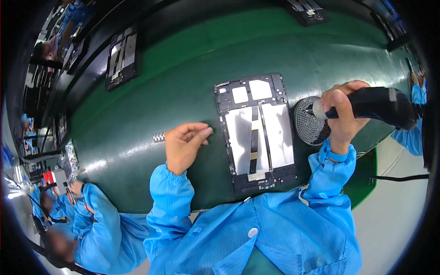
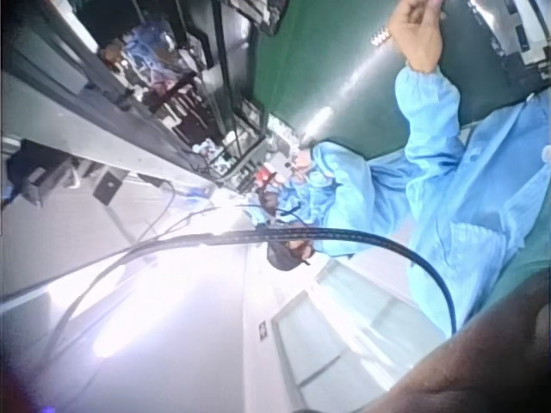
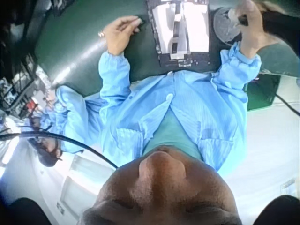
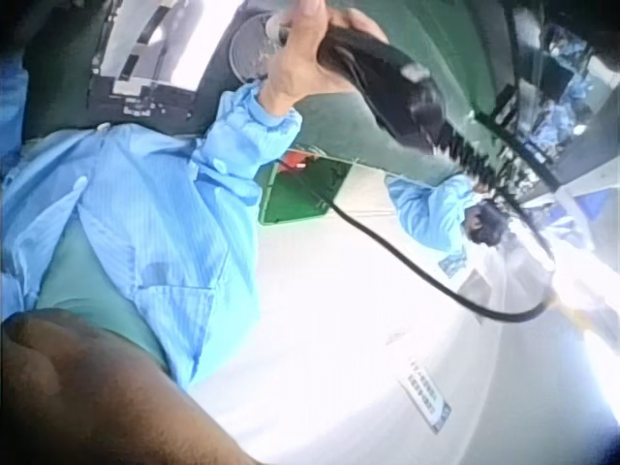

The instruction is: Assembling internal components into a tablet frame using an electric screwdriver on a factory assembly line.

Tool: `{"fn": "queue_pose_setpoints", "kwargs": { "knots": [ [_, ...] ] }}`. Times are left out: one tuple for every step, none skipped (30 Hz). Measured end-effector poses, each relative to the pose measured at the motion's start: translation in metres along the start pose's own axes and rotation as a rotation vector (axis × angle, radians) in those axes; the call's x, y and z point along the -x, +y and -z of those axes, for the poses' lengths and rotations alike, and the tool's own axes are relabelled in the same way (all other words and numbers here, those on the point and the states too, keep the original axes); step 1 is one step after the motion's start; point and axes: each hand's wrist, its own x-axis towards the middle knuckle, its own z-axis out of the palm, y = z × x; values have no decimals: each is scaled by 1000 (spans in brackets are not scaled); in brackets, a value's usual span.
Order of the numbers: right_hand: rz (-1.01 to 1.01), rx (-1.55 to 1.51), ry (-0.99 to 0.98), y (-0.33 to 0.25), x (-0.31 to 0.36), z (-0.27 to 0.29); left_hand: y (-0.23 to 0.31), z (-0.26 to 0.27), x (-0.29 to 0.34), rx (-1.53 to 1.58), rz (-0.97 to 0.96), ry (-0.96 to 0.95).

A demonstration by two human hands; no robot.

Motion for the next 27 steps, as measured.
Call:
{"fn": "queue_pose_setpoints", "kwargs": {
  "knots": [
    [45,-55,-47,-3,-1,-2,2,-3,-2,34,-16,-39],
    [46,-57,-60,-6,-2,-5,1,-7,-5,43,-17,-30],
    [51,-90,-100,-9,-2,-10,-1,-10,-9,54,-55,-84],
    [56,-124,-139,-10,-1,-14,-2,-13,-11,64,-92,-139],
    [56,-120,-150,-12,1,-18,-1,-16,-12,32,-78,-166],
    [56,-117,-158,-15,3,-23,-2,-18,-13,40,-79,-163],
    [42,-131,-176,-17,5,-28,-4,-20,-14,47,-97,-166],
    [26,-143,-193,-19,7,-33,-6,-21,-14,54,-114,-169],
    [-2,-170,-211,-19,9,-37,-11,-21,-16,61,-113,-167],
    [-3,-167,-217,-18,11,-41,-16,-19,-19,-10,-175,-159],
    [-42,-173,-228,-18,12,-45,-20,-19,-21,-82,-237,-149],
    [-80,-179,-239,-17,13,-49,-19,-20,-22,-75,-236,-145],
    [-99,-196,-251,-17,14,-56,-17,-21,-22,-79,-236,-143],
    [-99,-192,-258,-15,14,-61,-15,-22,-23,-84,-237,-144],
    [-98,-189,-297,-13,14,-66,-15,-22,-22,-77,-237,-141],
    [-96,-186,-337,-11,14,-71,-15,-22,-22,-94,-258,-145],
    [-109,-199,-333,-10,15,-76,-15,-22,-22,-111,-279,-147],
    [-110,-196,-340,-9,16,-80,-15,-21,-21,-104,-279,-144],
    [-134,-194,-334,-6,16,-84,-15,-21,-21,-77,-225,-154],
    [-158,-191,-327,-3,17,-88,-14,-20,-21,-51,-171,-166],
    [-155,-241,-310,2,19,-93,-13,-21,-20,-44,-170,-163],
    [-157,-238,-317,4,19,-97,-11,-21,-20,-48,-150,-136],
    [-175,-241,-326,5,19,-101,-10,-22,-20,-53,-131,-107],
    [-193,-244,-335,7,18,-104,-11,-22,-19,-47,-129,-102],
    [-196,-259,-349,10,18,-106,-14,-24,-19,-72,-147,-98],
    [-201,-260,-360,11,18,-107,-16,-25,-19,-96,-164,-90],
    [-215,-257,-358,13,19,-109,-17,-26,-18,-90,-161,-80]
  ]
}}
